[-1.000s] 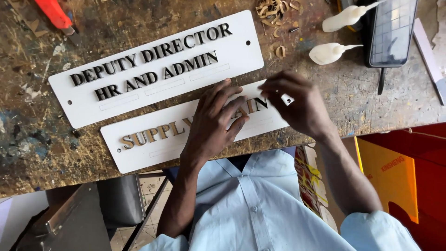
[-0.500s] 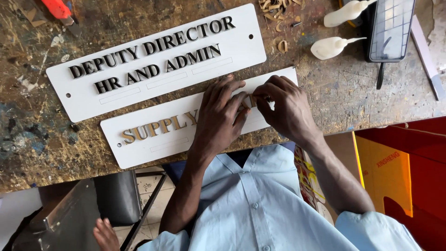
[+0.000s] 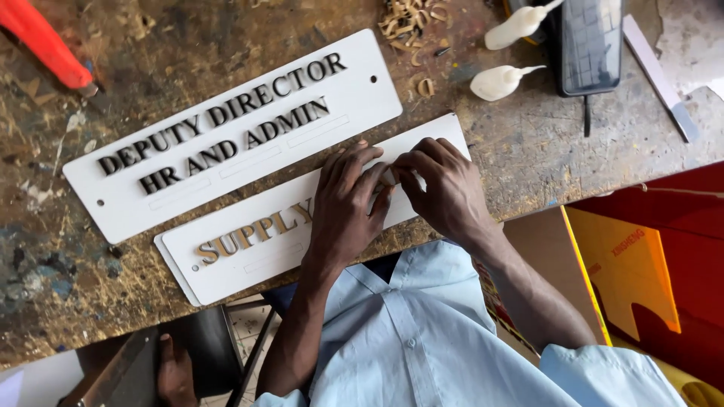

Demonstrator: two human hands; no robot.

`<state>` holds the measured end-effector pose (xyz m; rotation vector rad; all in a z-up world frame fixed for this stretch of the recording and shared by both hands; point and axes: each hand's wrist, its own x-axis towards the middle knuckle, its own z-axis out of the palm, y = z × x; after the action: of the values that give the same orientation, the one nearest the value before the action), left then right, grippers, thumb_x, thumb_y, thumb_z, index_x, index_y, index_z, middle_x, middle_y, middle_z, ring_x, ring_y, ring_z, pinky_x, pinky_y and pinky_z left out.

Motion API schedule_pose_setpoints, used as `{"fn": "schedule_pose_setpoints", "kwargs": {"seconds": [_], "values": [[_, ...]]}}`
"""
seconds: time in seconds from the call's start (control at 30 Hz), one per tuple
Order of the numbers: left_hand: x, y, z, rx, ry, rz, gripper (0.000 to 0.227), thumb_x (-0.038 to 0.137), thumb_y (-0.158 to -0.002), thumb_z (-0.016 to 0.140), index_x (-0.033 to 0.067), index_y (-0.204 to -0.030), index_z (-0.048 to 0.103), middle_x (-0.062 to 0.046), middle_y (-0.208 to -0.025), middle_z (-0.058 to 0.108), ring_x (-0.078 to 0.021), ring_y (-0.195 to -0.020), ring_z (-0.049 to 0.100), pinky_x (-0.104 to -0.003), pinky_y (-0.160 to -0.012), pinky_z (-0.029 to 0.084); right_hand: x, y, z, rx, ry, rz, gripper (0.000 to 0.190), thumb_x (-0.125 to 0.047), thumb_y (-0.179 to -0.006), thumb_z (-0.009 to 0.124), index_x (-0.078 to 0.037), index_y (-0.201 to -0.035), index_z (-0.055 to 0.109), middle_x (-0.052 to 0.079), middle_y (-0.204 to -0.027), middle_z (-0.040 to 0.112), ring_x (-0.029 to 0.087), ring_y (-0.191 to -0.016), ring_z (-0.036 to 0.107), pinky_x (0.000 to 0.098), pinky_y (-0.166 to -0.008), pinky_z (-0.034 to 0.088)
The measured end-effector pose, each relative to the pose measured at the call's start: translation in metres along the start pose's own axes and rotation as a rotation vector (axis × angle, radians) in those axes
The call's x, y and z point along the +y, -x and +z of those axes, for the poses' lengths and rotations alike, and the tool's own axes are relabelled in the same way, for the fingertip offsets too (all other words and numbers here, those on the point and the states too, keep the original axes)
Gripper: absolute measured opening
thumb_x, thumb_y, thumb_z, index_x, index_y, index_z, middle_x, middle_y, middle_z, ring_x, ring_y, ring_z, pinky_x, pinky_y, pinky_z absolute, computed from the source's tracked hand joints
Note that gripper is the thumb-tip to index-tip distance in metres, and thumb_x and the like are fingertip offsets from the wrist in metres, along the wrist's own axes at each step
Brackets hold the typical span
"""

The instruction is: The person assembles office signs by placing black and gold letters onto white boards. They arrange the letters to form titles such as 'DEPUTY DIRECTOR HR AND ADMIN' and 'SUPPLY CHAIN 2', then peel off protective backing from a blue logo on a third sign.

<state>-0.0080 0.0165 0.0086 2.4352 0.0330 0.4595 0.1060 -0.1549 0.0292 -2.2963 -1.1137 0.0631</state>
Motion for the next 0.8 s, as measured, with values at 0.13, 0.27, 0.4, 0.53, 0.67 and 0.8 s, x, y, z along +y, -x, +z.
{"fn": "schedule_pose_setpoints", "kwargs": {"seconds": [0.13, 0.27, 0.4, 0.53, 0.67, 0.8], "values": [[0.005, -0.006, 0.006, 0.004, 0.000, 0.017, 0.029, 0.016, -0.102, 0.086, 0.0063, -0.129, 0.078, -0.010, -0.145, 0.067, -0.0356, -0.149, 0.062, -0.056, -0.130, 0.046, 0.007, 0.005, 0.001, 0.040, 0.013, 0.014, 0.006, -0.010, -0.102, 0.085, -0.010, -0.108, 0.083, 0.007, -0.091, 0.069, 0.028, -0.087, 0.072, 0.0409, -0.064, 0.060], [0.008, -0.011, 0.009, 0.020, 0.014, 0.009, 0.030, 0.016, -0.101, 0.087, 0.0052, -0.127, 0.078, -0.011, -0.144, 0.068, -0.0357, -0.147, 0.064, -0.056, -0.131, 0.046, 0.007, 0.006, 0.000, 0.045, 0.038, 0.025, 0.009, -0.008, -0.102, 0.082, -0.009, -0.111, 0.084, 0.008, -0.091, 0.069, 0.028, -0.088, 0.071, 0.0394, -0.064, 0.060], [0.007, -0.011, 0.010, 0.027, 0.013, 0.012, 0.029, 0.016, -0.102, 0.086, 0.0049, -0.127, 0.079, -0.012, -0.144, 0.068, -0.0364, -0.146, 0.064, -0.056, -0.131, 0.047, 0.011, 0.008, 0.002, 0.054, 0.064, -0.010, 0.012, -0.008, -0.101, 0.081, -0.009, -0.112, 0.083, 0.009, -0.092, 0.068, 0.029, -0.091, 0.072, 0.0387, -0.064, 0.061], [0.009, -0.012, 0.009, 0.035, 0.023, 0.017, 0.029, 0.014, -0.102, 0.086, 0.0039, -0.128, 0.079, -0.013, -0.144, 0.068, -0.0378, -0.146, 0.064, -0.057, -0.130, 0.048, 0.009, 0.009, 0.002, 0.062, 0.082, -0.024, 0.012, -0.008, -0.101, 0.081, -0.009, -0.113, 0.082, 0.009, -0.093, 0.068, 0.030, -0.092, 0.073, 0.0401, -0.063, 0.060], [0.008, -0.011, 0.011, 0.044, 0.029, 0.002, 0.030, 0.016, -0.101, 0.087, 0.0048, -0.127, 0.079, -0.012, -0.143, 0.069, -0.0370, -0.146, 0.065, -0.057, -0.130, 0.048, 0.010, 0.009, 0.004, 0.071, 0.080, -0.023, 0.014, -0.007, -0.101, 0.081, -0.010, -0.114, 0.082, 0.009, -0.094, 0.068, 0.029, -0.094, 0.073, 0.0386, -0.064, 0.061], [0.010, -0.011, 0.008, 0.044, 0.011, 0.012, 0.030, 0.014, -0.101, 0.086, 0.0056, -0.128, 0.078, -0.012, -0.144, 0.069, -0.0372, -0.146, 0.065, -0.057, -0.130, 0.049, 0.005, 0.008, 0.001, 0.066, 0.094, -0.022, 0.015, -0.005, -0.099, 0.082, -0.010, -0.113, 0.084, 0.009, -0.093, 0.069, 0.029, -0.094, 0.073, 0.0373, -0.065, 0.061]]}}
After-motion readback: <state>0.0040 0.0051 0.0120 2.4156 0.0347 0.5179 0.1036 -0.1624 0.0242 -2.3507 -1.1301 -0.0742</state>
